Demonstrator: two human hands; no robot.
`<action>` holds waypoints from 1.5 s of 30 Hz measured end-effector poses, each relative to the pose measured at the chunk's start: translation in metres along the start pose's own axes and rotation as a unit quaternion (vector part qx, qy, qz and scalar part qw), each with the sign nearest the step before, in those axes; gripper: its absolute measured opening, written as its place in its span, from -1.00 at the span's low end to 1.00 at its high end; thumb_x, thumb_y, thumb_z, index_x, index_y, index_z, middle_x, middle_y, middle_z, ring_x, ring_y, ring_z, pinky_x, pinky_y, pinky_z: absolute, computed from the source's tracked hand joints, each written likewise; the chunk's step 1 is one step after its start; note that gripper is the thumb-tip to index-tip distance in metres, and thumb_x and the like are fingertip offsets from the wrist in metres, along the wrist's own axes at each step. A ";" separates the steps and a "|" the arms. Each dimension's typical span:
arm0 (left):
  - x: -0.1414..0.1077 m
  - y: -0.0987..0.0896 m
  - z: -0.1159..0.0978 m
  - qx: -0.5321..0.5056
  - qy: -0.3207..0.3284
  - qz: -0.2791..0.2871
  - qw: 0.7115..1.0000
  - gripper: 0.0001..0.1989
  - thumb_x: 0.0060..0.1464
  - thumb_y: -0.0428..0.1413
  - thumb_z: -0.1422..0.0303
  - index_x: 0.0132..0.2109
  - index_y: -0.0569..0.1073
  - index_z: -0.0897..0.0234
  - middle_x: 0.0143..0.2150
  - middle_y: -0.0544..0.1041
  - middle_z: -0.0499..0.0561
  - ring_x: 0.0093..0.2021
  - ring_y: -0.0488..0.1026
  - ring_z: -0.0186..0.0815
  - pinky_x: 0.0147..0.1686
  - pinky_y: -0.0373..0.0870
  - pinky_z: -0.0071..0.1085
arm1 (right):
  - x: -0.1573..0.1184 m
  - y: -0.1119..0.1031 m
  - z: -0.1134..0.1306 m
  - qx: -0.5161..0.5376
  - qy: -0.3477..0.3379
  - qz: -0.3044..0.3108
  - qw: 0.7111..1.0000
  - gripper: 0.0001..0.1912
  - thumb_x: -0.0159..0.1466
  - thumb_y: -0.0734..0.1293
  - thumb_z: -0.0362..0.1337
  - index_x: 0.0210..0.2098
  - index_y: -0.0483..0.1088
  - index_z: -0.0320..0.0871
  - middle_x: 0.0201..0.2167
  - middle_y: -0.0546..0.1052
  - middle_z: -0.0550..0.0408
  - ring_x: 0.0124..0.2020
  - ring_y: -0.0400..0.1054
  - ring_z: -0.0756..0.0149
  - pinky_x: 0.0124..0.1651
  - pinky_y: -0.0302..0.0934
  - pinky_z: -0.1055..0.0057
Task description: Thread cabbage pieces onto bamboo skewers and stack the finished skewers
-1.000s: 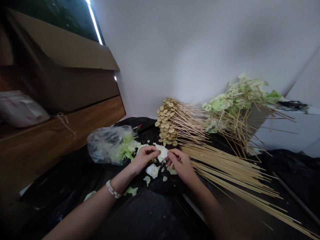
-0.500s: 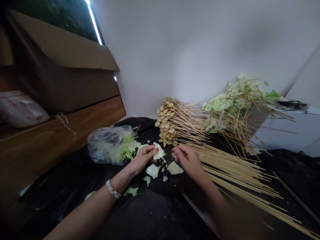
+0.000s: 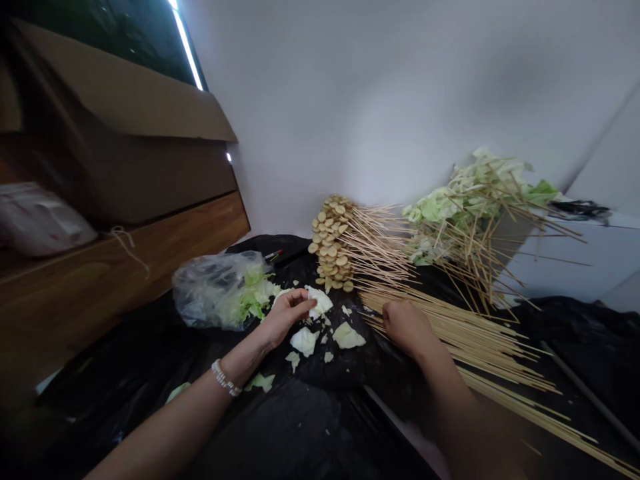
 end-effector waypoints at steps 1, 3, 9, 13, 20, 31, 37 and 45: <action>0.000 0.000 0.000 -0.001 0.000 -0.002 1.000 -0.67 -0.23 0.33 0.18 -0.41 0.45 0.33 -0.51 0.40 -0.11 -0.52 0.28 -0.50 -0.47 0.23 -0.56 | 0.000 0.001 0.001 -0.010 0.002 -0.003 1.000 -0.77 0.18 0.18 -0.40 -0.42 0.48 -0.16 -0.40 0.53 -0.08 -0.39 0.37 0.27 -0.41 -0.06 0.42; 0.000 0.000 0.001 -0.002 -0.003 -0.005 1.000 -0.68 -0.22 0.33 0.19 -0.41 0.45 0.33 -0.51 0.39 -0.12 -0.53 0.28 -0.51 -0.47 0.23 -0.56 | 0.000 0.002 0.004 -0.021 0.000 -0.008 1.000 -0.75 0.19 0.16 -0.42 -0.41 0.47 -0.18 -0.38 0.54 -0.12 -0.37 0.38 0.25 -0.39 -0.07 0.40; 0.002 -0.003 0.003 0.002 -0.005 -0.004 1.000 -0.68 -0.21 0.33 0.19 -0.40 0.45 0.32 -0.52 0.40 -0.11 -0.53 0.28 -0.50 -0.46 0.24 -0.55 | -0.003 -0.004 0.009 -0.038 -0.018 -0.049 0.998 -0.78 0.26 0.13 -0.39 -0.35 0.41 -0.19 -0.39 0.53 -0.10 -0.38 0.36 0.25 -0.39 -0.09 0.39; 0.002 -0.003 0.004 -0.013 -0.004 -0.005 1.000 -0.67 -0.22 0.33 0.19 -0.39 0.45 0.32 -0.48 0.42 -0.09 -0.50 0.32 -0.49 -0.44 0.26 -0.55 | -0.005 -0.010 0.022 -0.039 -0.059 -0.135 0.988 -0.80 0.31 0.11 -0.39 -0.29 0.35 -0.17 -0.40 0.50 0.00 -0.43 0.32 0.33 -0.40 -0.10 0.41; 0.001 -0.001 0.001 -0.048 0.002 -0.029 0.998 -0.69 -0.23 0.34 0.22 -0.44 0.42 0.31 -0.52 0.41 -0.14 -0.53 0.31 -0.52 -0.44 0.30 -0.55 | -0.015 -0.007 0.063 0.024 -0.140 -0.277 0.950 -0.72 0.40 0.07 -0.24 -0.14 0.39 -0.10 -0.28 0.47 0.06 -0.36 0.32 0.37 -0.41 -0.04 0.43; 0.002 0.000 0.003 -0.002 0.058 -0.036 0.998 -0.71 -0.20 0.32 0.23 -0.41 0.43 0.32 -0.51 0.41 -0.12 -0.51 0.34 -0.48 -0.45 0.31 -0.53 | -0.022 0.005 0.085 0.023 -0.155 -0.281 0.947 -0.65 0.29 0.16 -0.43 0.01 0.41 -0.11 -0.32 0.45 0.07 -0.36 0.34 0.35 -0.35 0.06 0.43; 0.002 0.002 0.005 -0.007 0.083 -0.027 0.996 -0.70 -0.22 0.34 0.24 -0.41 0.44 0.33 -0.48 0.42 -0.12 -0.48 0.34 -0.48 -0.42 0.29 -0.53 | -0.025 0.006 0.089 0.008 -0.108 -0.247 0.963 -0.61 0.26 0.19 -0.43 0.04 0.39 -0.04 -0.30 0.47 0.11 -0.41 0.35 0.38 -0.43 0.01 0.43; -0.001 0.006 0.005 -0.004 0.067 0.014 0.998 -0.69 -0.24 0.36 0.25 -0.39 0.47 0.35 -0.42 0.49 -0.06 -0.42 0.39 -0.45 -0.35 0.30 -0.53 | -0.025 0.005 0.094 0.034 -0.095 -0.212 0.972 -0.63 0.28 0.17 -0.44 0.03 0.40 -0.07 -0.29 0.47 0.10 -0.36 0.38 0.37 -0.39 0.08 0.45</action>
Point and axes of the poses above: each hand's wrist, its own x-axis towards the middle knuckle, its own y-axis out of the palm, z = x × y, the point moved 1 cm from there along x, towards the middle knuckle
